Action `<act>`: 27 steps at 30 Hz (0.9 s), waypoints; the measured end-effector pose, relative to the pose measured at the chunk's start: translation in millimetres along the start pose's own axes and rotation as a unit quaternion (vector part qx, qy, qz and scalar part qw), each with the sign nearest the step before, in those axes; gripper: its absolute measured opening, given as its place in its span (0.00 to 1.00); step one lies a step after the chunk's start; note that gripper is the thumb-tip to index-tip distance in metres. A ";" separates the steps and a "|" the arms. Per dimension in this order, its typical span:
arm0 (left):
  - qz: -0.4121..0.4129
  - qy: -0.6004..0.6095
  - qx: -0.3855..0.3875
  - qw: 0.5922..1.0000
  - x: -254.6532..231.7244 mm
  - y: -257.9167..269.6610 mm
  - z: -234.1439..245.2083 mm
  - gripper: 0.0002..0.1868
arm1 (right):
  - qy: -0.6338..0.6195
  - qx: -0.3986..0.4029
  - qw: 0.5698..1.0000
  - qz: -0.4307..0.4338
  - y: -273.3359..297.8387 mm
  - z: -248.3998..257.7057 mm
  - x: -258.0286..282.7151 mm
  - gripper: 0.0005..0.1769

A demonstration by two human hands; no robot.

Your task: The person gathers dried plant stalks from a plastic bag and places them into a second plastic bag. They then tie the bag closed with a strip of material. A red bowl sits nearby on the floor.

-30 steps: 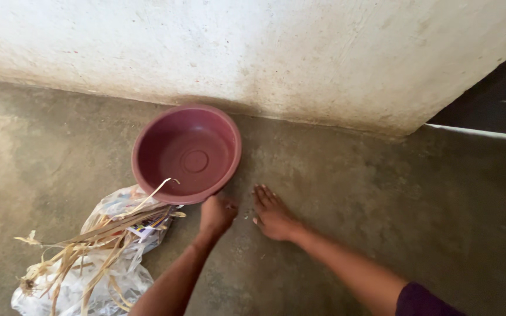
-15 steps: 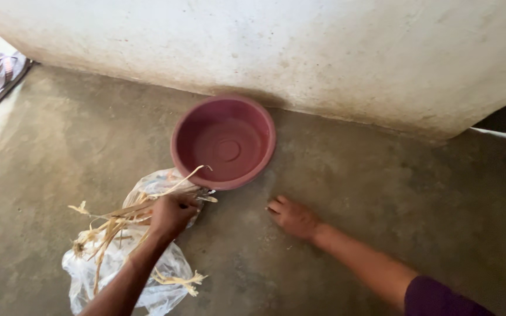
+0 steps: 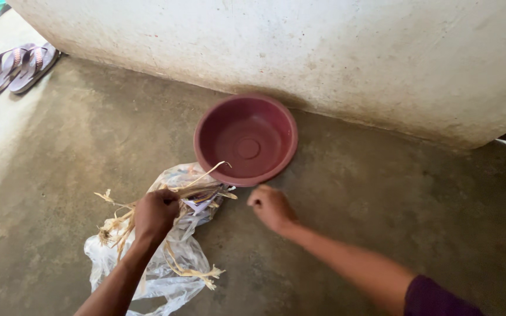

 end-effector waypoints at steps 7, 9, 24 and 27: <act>0.001 0.026 -0.023 0.999 0.2 2.7 11.2 0.11 | -0.147 0.009 0.989 -0.022 -45.6 -46.0 96.5 0.07; -0.019 0.031 -0.046 0.998 4.5 3.2 11.7 0.11 | -0.163 0.010 0.986 -0.041 -52.5 -51.5 106.4 0.11; -0.243 -0.113 -0.055 0.962 -6.1 47.4 8.6 0.14 | 0.016 0.133 0.984 0.118 -43.9 -64.1 100.2 0.27; -0.259 -0.144 0.057 0.954 -12.6 62.0 -4.5 0.27 | 0.040 0.197 0.977 0.071 -44.0 -65.3 96.3 0.29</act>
Point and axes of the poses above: each hand's wrist, its own y-axis away from the middle knuckle, its own z-axis out of the back of the hand, x = y × z, the point moved 4 cm from there along -y, towards the middle knuckle, and after that the axes turned 3 degrees about -x, right-handed, at the moved point
